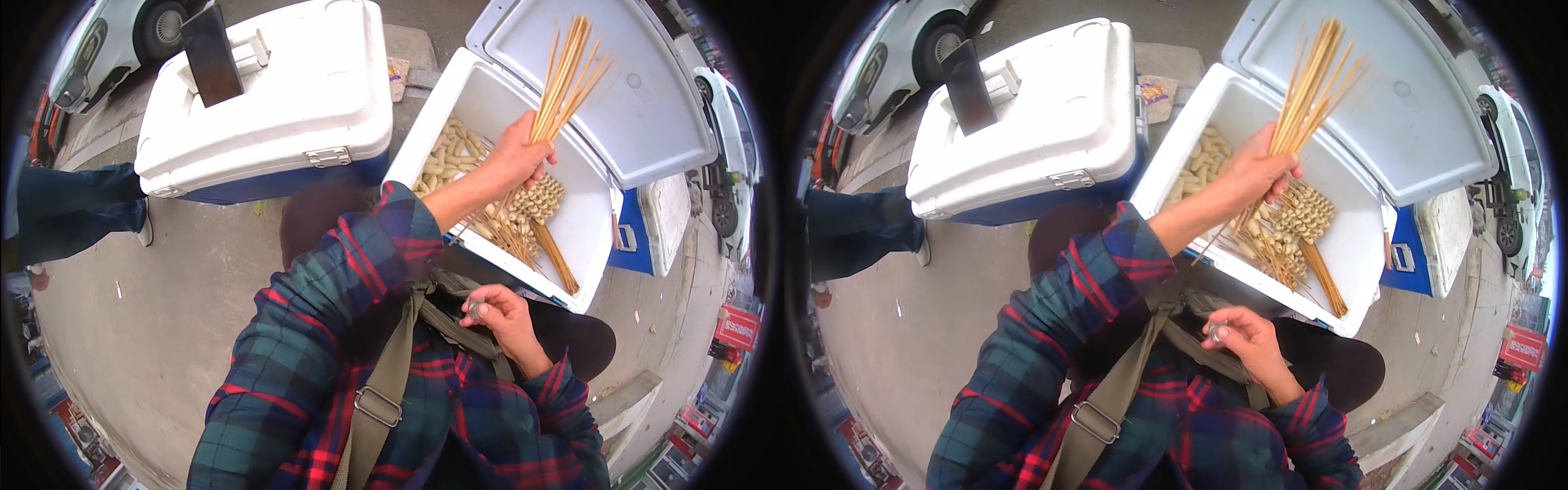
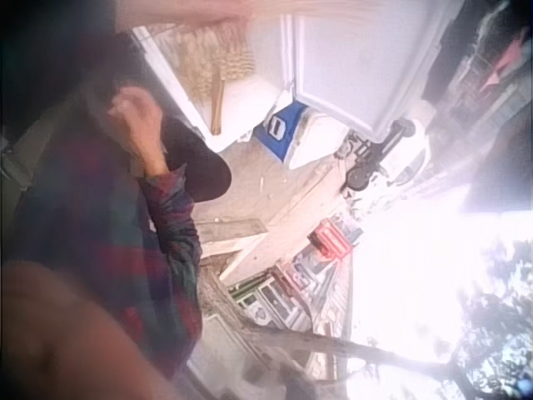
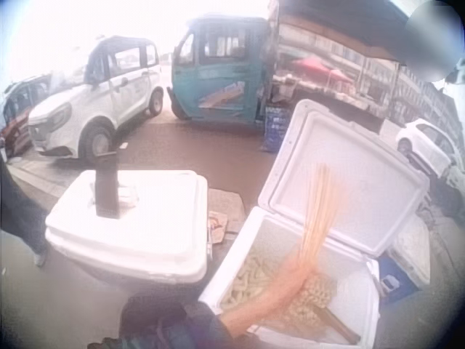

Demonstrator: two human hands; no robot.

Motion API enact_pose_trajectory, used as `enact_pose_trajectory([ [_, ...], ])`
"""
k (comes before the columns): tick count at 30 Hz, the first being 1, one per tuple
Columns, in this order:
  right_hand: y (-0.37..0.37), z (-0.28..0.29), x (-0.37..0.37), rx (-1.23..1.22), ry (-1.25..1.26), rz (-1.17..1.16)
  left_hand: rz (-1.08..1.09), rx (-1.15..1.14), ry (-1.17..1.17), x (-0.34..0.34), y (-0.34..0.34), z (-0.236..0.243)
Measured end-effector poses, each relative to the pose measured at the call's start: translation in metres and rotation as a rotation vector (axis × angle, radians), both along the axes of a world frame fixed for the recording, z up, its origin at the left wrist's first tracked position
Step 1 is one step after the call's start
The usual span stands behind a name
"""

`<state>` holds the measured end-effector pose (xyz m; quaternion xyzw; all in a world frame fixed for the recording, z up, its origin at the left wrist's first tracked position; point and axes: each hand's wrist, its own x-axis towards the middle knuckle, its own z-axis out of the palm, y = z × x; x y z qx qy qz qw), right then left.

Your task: The person repeatedly picks up small dough pieces and wooden skewers from a cooler, threads each dough piece onto a skewer, and places the finished skewers back into the cooler. The process continues for the duration of the clip.

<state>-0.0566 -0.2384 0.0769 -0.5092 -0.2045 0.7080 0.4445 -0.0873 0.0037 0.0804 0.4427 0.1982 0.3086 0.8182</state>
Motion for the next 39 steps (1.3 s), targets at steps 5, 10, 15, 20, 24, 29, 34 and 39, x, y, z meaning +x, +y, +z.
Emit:
enact_pose_trajectory([
  [5, 0.041, 0.036, -0.005, 0.011, 0.403, -0.137, 0.033, 0.021, 0.031, -0.004, 0.004, -0.010],
  [10, 0.097, 0.060, -0.030, -0.100, 0.551, -0.106, 0.050, -0.008, 0.035, -0.011, 0.008, -0.010],
  [15, 0.163, 0.089, -0.062, 0.008, 0.353, 0.197, 0.064, -0.035, -0.066, -0.012, 0.008, -0.023],
  [20, 0.271, 0.092, -0.114, 0.500, -0.647, 0.550, 0.050, 0.060, -0.094, 0.001, 0.008, -0.044],
  [24, 0.334, 0.062, -0.162, 0.856, -1.181, 0.648, 0.003, 0.035, -0.071, -0.001, 0.000, -0.055],
  [29, 0.348, 0.055, -0.163, 0.703, -1.087, 0.587, -0.021, -0.002, -0.064, -0.012, -0.003, -0.059],
  [34, 0.348, 0.069, -0.142, 0.204, -0.489, 0.549, -0.049, -0.012, -0.056, -0.021, -0.010, -0.064],
  [39, 0.349, 0.076, -0.133, 0.134, -0.275, 0.583, -0.059, -0.014, -0.057, -0.022, -0.013, -0.064],
])
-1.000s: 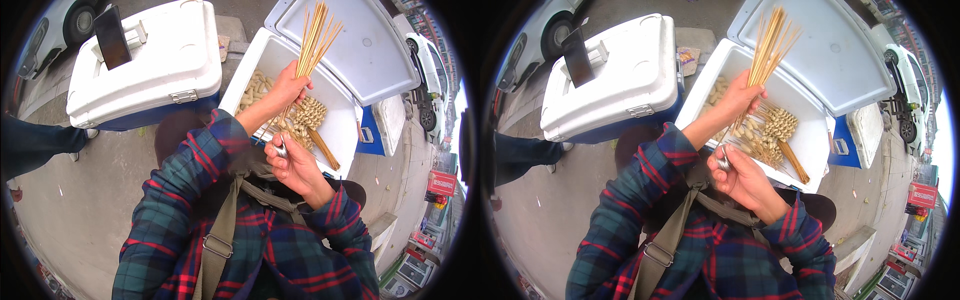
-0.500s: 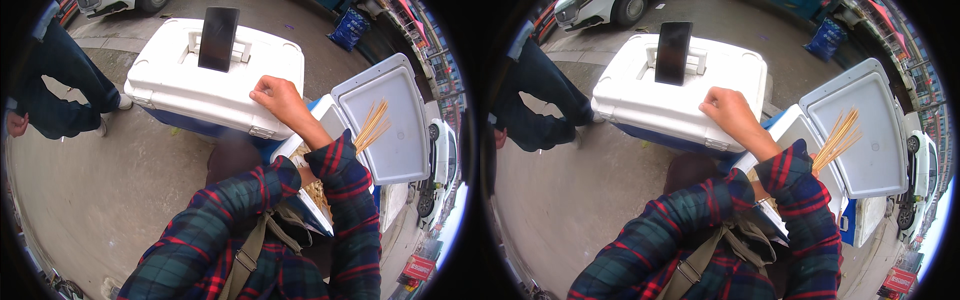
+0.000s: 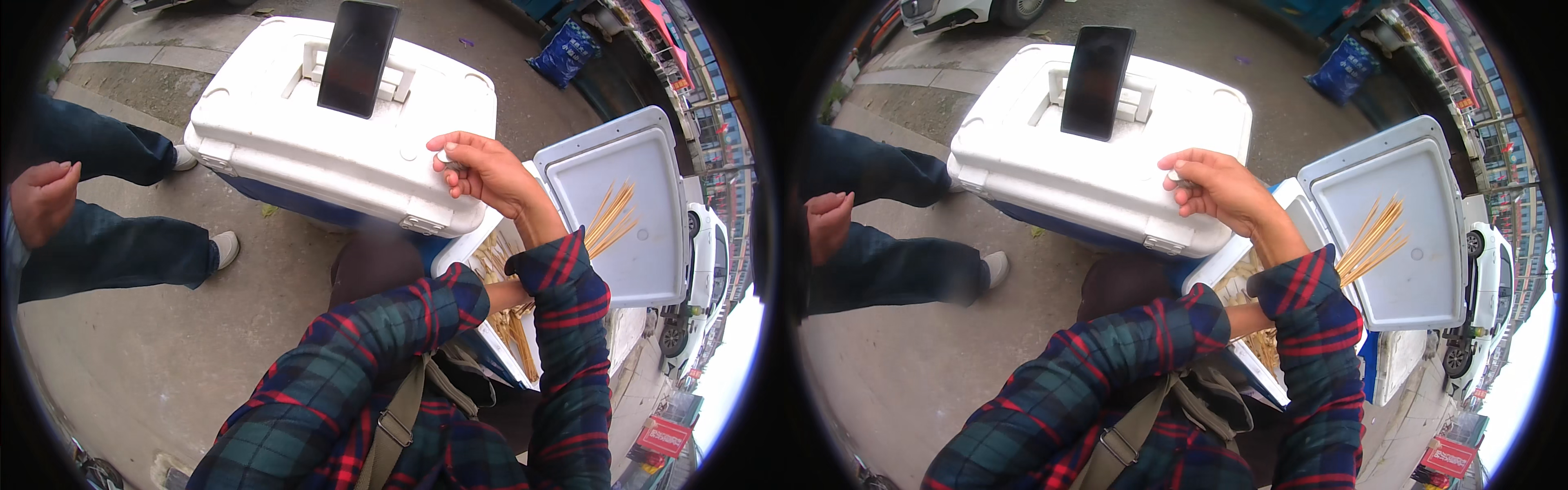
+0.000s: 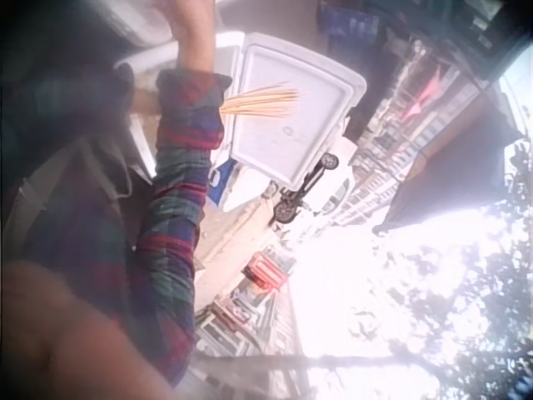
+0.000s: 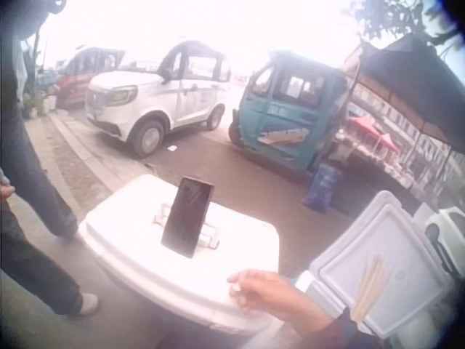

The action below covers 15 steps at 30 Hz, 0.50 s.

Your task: The person repeatedly picks up small dough pieces and wooden skewers from a cooler, threads each dough piece onto a skewer, and places the finished skewers back into the cooler. The process continues for the duration of the clip.

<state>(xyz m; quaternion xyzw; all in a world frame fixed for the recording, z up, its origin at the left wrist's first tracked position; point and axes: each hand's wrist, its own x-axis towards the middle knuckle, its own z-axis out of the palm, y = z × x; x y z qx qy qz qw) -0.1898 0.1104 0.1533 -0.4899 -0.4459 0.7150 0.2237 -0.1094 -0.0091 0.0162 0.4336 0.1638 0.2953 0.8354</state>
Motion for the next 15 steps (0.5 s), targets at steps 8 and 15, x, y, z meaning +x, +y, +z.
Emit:
enact_pose_trajectory([
  [8, 0.008, -0.010, -0.018, 0.547, -0.603, 0.190, -0.013, -0.007, 0.004, -0.001, -0.004, -0.002],
  [15, 0.008, -0.005, -0.013, 0.299, -0.430, 0.002, -0.017, -0.013, -0.001, -0.001, -0.005, -0.002],
])
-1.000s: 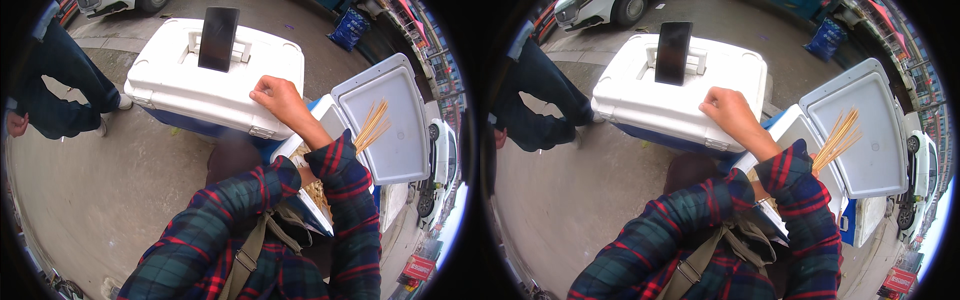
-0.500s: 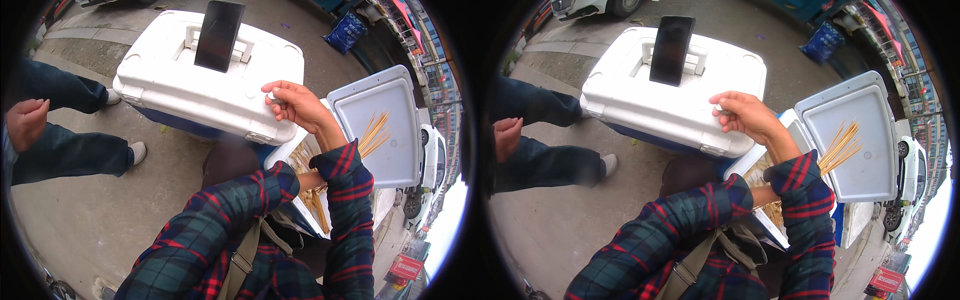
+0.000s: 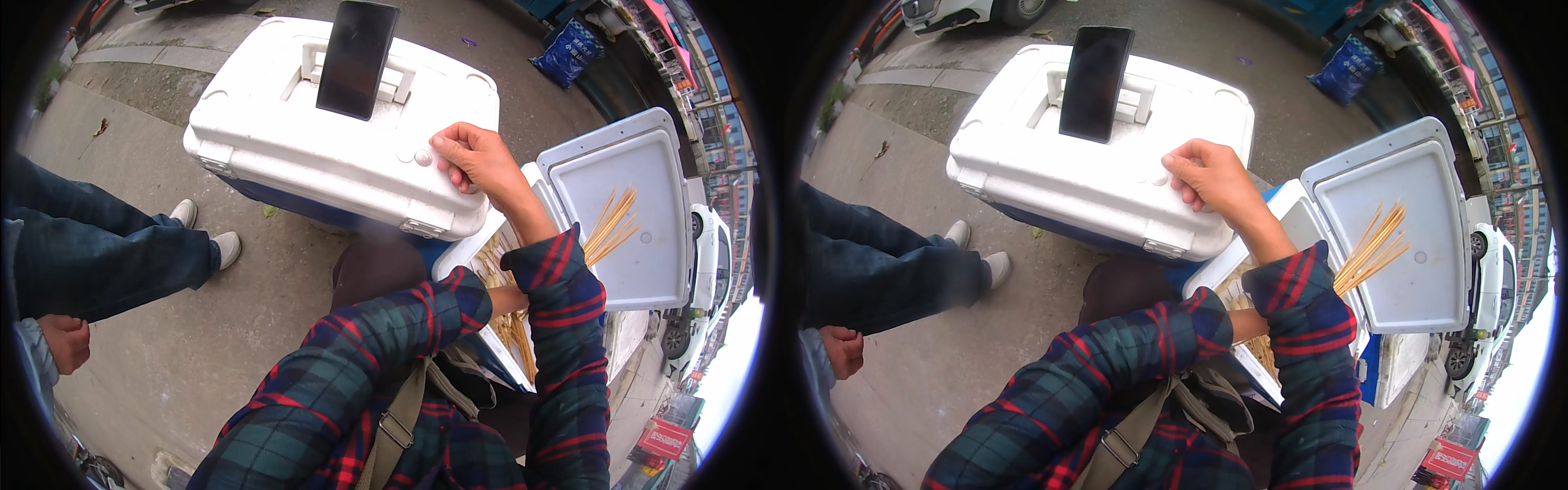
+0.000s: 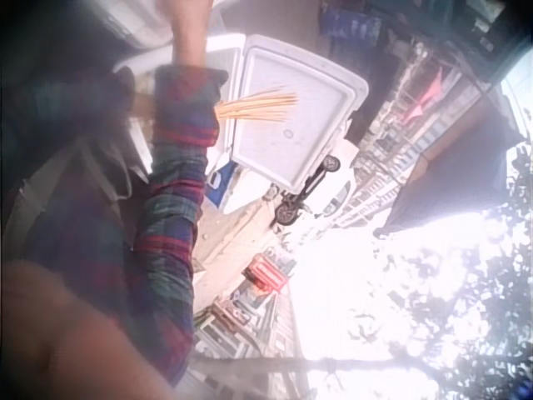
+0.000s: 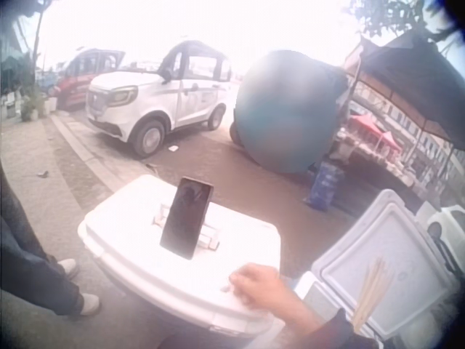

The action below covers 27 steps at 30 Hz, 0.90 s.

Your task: The person repeatedly picks up small dough pieces and wooden skewers from a cooler, threads each dough piece onto a skewer, and places the finished skewers back into the cooler. The process continues for the duration of the clip.

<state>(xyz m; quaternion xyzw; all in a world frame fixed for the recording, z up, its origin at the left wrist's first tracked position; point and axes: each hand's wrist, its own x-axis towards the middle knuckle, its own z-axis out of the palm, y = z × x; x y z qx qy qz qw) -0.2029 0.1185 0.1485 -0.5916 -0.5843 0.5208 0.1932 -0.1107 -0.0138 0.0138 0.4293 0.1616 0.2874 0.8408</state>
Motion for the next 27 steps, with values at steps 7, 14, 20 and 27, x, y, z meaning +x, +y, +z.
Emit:
enact_pose_trajectory([
  [7, -0.001, 0.004, 0.008, -0.027, 0.045, 0.119, -0.007, -0.005, 0.000, 0.002, 0.001, 0.002],
  [14, 0.004, 0.002, 0.011, 0.018, -0.059, 0.157, -0.016, -0.007, 0.002, 0.005, 0.000, 0.005],
  [20, 0.003, 0.008, 0.041, -0.248, 0.406, 0.046, -0.017, -0.010, -0.010, 0.007, 0.002, 0.007],
  [27, 0.001, 0.010, 0.050, -0.350, 0.526, 0.104, -0.019, -0.009, -0.015, 0.011, 0.003, 0.010],
])
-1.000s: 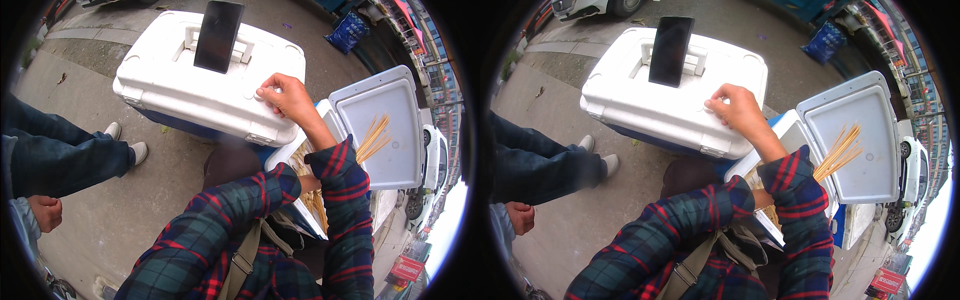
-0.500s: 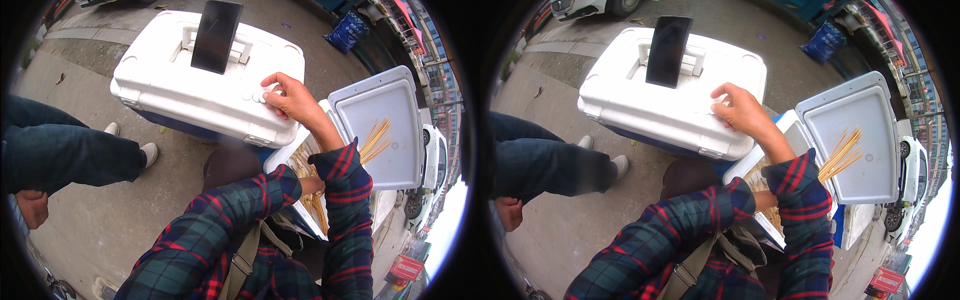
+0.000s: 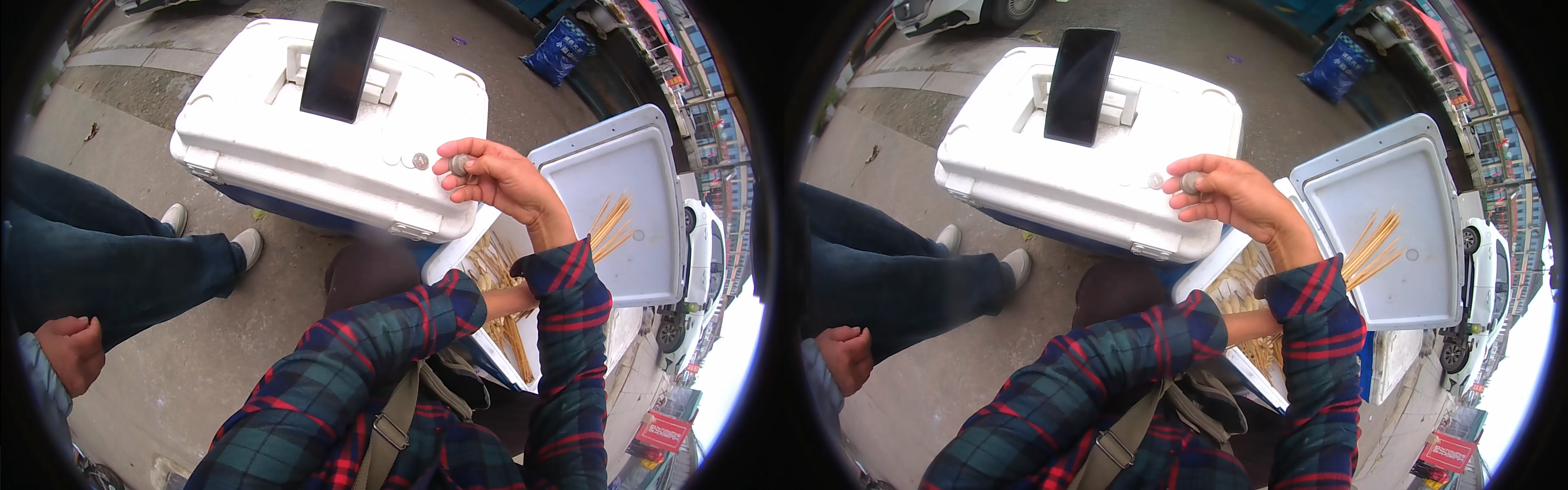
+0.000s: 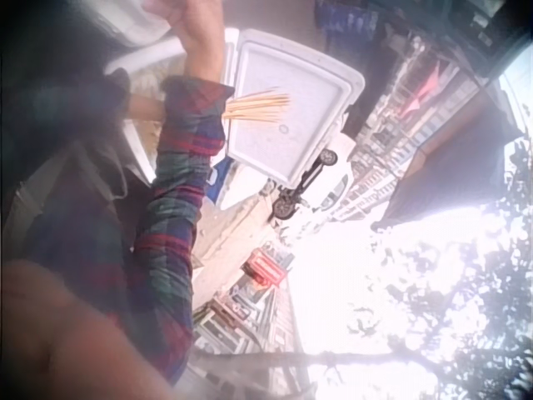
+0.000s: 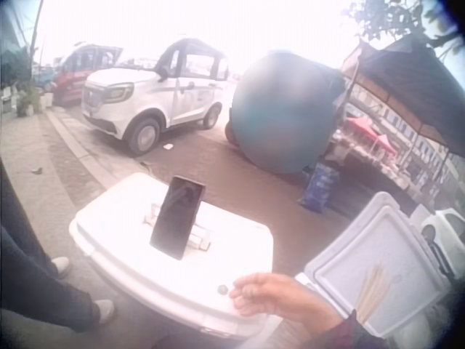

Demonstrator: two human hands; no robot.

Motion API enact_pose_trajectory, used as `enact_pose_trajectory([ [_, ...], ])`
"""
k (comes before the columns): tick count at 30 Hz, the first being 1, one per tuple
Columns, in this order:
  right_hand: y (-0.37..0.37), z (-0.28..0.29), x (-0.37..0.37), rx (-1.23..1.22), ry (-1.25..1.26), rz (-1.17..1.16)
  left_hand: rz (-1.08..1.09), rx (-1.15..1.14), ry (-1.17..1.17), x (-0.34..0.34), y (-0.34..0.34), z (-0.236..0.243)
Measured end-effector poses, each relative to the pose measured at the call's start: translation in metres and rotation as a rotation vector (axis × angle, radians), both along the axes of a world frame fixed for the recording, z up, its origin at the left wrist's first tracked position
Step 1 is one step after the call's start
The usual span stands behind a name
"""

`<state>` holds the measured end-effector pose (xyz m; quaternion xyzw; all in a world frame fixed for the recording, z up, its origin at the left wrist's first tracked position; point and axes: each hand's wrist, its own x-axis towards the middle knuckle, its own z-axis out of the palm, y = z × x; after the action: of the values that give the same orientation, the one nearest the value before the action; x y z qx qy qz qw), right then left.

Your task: The person repeatedly picks up small dough pieces and wooden skewers from a cooler, threads each dough piece onto a skewer, and places the finished skewers back into the cooler. The process continues for the duration of the clip.

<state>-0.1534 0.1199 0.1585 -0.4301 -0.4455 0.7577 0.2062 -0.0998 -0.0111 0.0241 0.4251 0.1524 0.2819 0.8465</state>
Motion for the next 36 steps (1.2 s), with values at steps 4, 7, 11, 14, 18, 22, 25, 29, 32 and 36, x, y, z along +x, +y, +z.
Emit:
enact_pose_trajectory([
  [4, -0.001, -0.004, 0.000, 0.013, -0.049, -0.039, 0.000, 0.000, -0.001, 0.001, -0.001, 0.001],
  [7, -0.001, -0.006, 0.001, 0.005, -0.045, -0.064, -0.003, -0.003, 0.001, 0.001, -0.001, 0.001],
  [11, 0.001, -0.006, -0.002, 0.057, -0.149, -0.056, -0.004, -0.003, -0.001, 0.001, -0.001, 0.000],
  [14, 0.002, -0.005, -0.012, 0.197, -0.356, 0.020, -0.006, -0.005, 0.000, 0.001, -0.002, 0.000],
  [18, 0.006, -0.006, -0.031, 0.412, -0.615, 0.167, -0.008, -0.007, 0.000, 0.001, -0.002, 0.000],
  [22, 0.004, -0.003, -0.028, 0.414, -0.574, 0.074, -0.009, -0.005, -0.002, 0.001, -0.002, 0.001],
  [25, 0.004, 0.002, -0.017, 0.194, -0.376, -0.075, -0.007, -0.007, -0.007, 0.001, -0.001, 0.002],
  [29, 0.000, 0.004, -0.006, 0.012, -0.100, -0.102, -0.011, -0.007, -0.015, 0.002, -0.001, 0.005],
  [32, 0.000, 0.003, -0.004, 0.015, -0.083, -0.066, -0.012, -0.005, -0.017, 0.003, -0.001, 0.006],
  [36, 0.000, -0.002, -0.004, 0.044, -0.130, -0.067, -0.018, -0.006, -0.020, 0.004, -0.003, 0.006],
])
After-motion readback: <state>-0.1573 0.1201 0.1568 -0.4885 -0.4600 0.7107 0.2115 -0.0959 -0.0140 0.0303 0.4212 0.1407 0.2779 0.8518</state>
